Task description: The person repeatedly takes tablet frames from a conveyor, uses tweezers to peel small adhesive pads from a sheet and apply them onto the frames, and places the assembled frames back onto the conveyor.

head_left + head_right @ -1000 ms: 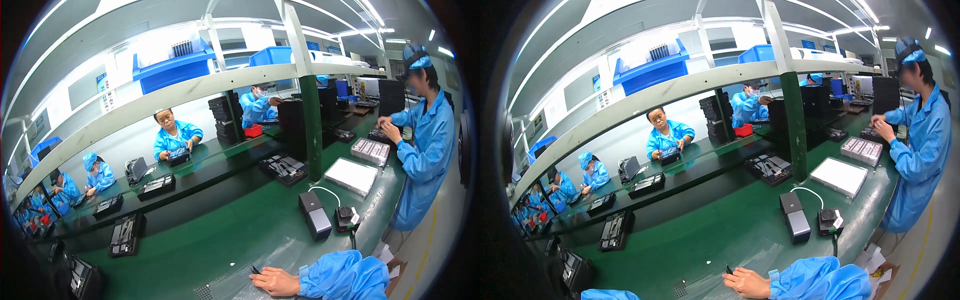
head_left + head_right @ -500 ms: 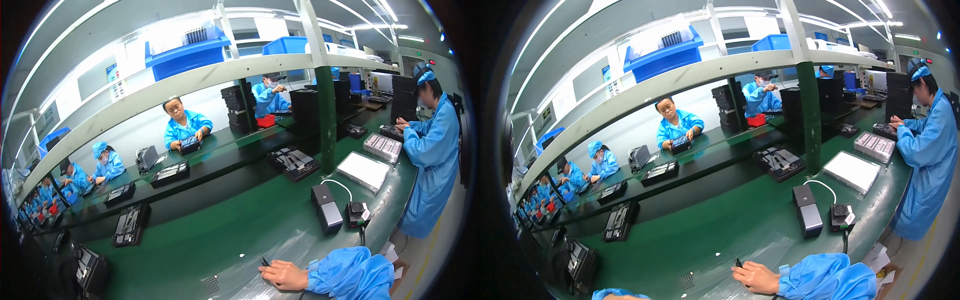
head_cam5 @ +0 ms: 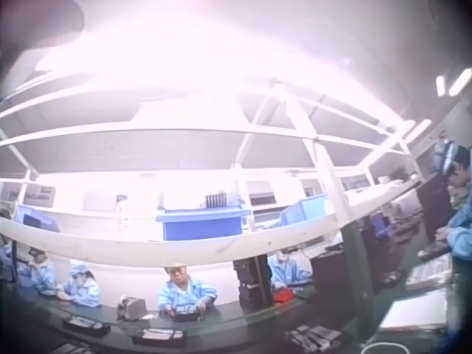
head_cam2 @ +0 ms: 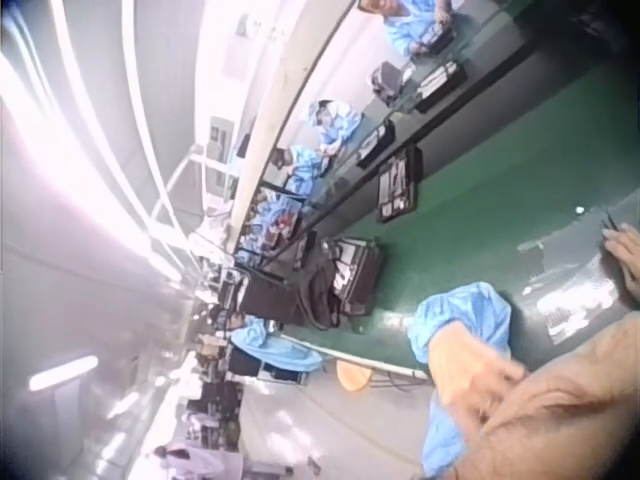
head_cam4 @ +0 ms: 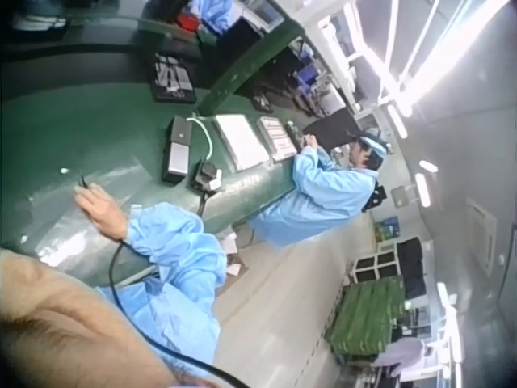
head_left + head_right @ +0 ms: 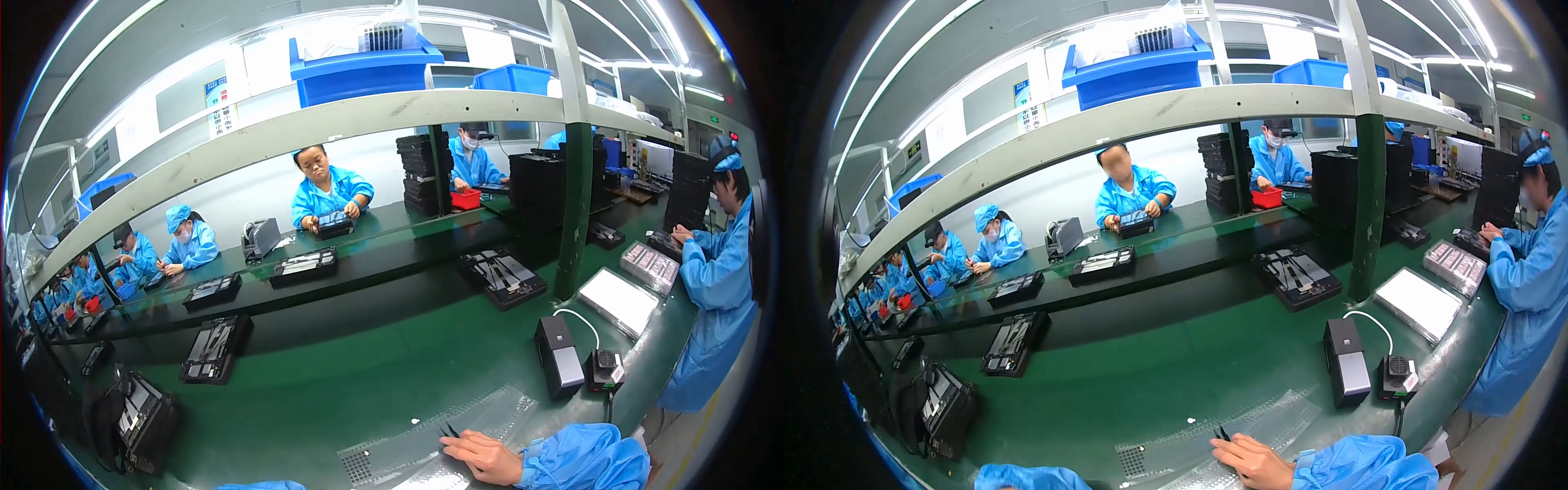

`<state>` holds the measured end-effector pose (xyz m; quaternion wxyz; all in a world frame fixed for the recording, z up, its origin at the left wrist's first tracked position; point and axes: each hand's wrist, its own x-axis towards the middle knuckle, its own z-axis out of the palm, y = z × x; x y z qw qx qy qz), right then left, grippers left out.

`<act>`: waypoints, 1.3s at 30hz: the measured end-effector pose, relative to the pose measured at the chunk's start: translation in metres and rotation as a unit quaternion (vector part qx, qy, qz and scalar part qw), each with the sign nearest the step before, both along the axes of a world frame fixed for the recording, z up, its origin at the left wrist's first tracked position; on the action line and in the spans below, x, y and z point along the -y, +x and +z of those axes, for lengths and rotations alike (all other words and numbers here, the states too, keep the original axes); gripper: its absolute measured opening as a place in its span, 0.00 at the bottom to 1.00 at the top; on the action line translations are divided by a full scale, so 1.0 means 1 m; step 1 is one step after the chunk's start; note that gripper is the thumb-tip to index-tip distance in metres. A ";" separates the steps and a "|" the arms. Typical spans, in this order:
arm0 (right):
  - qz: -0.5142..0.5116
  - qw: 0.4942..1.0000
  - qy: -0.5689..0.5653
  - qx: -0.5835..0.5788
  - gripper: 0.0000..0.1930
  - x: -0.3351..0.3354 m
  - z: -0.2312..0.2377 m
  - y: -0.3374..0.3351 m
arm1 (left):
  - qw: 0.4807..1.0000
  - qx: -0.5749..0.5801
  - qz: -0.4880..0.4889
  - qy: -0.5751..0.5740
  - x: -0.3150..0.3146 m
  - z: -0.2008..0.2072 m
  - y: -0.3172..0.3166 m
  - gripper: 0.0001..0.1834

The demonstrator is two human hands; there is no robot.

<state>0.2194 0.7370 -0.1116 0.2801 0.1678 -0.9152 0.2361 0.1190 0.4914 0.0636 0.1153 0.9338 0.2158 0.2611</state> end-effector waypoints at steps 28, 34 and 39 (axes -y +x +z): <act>0.007 0.991 -0.016 -0.129 0.12 0.002 -0.003 0.008 | 0.996 -0.045 0.071 -0.006 0.015 0.004 0.004 0.13; 0.017 0.997 0.024 -0.070 0.10 -0.001 -0.008 0.009 | 0.996 -0.036 0.078 -0.011 0.015 -0.008 0.001 0.13; 0.032 0.998 0.043 -0.028 0.14 0.001 -0.015 0.008 | 0.996 -0.028 0.080 -0.013 0.017 -0.019 0.000 0.13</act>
